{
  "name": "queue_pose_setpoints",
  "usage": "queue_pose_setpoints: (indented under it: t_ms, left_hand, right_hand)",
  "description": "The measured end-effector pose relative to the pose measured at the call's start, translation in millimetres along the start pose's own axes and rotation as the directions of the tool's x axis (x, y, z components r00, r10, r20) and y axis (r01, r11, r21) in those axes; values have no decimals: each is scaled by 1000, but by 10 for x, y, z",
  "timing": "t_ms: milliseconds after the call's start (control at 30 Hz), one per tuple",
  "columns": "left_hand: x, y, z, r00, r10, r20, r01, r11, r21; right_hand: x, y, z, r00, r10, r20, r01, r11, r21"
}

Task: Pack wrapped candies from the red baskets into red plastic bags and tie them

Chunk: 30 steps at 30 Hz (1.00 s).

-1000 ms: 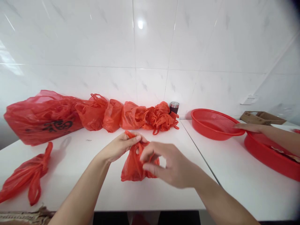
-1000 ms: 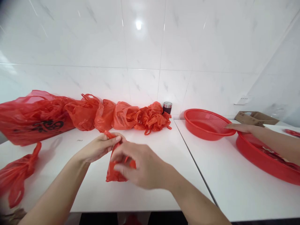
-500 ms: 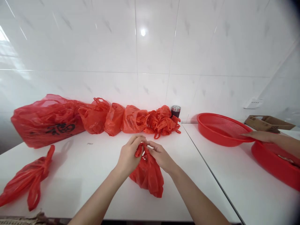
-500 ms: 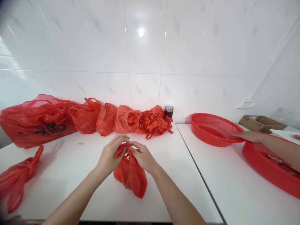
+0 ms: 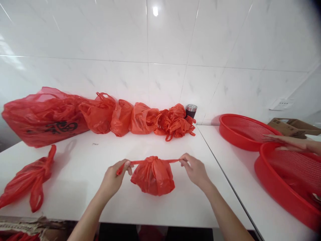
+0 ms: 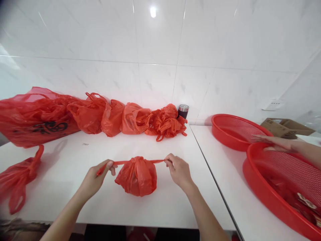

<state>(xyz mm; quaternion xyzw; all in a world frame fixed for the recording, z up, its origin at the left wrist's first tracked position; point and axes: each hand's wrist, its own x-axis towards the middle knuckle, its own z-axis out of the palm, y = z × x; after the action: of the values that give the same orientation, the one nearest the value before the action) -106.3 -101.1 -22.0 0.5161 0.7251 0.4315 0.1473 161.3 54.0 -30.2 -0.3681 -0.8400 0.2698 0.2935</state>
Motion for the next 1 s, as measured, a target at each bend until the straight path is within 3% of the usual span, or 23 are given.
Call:
queue_pose_setpoints:
  t_ms: [100,200,267,367,533,733,1000]
  left_hand:
    - [-73,-162,168,993,-74,-92,71,997,-37]
    - [-39,-78,458,973,-102,-205,80,990,-114]
    - [25,26,631,976,-107,-190,84,989,-125]
    - [132,102,781,985,-135,-103,133,991,-32]
    - [269,-47,780,988,-154,-11,152,963,224]
    - [399,-184,871,989,-144,31,124,929,348]
    - [607,-224,942,974,-199,112,113,847,520]
  right_hand:
    - [-27,138,165,988,150,44,-152,986,69]
    - [15,-54,427,968,242,-67,-228,959,167]
    - [66,-247,600,959,256,-120,-234,958,168]
    - [135,-409,784,968,228,-109,-219,972,83]
    - [188,-176,789,983,181,25,-176,977,-123]
    - [255,171,686,980,199,19,-182,928,-324]
    - [315,323,811,947,319,31,-280,872,-402]
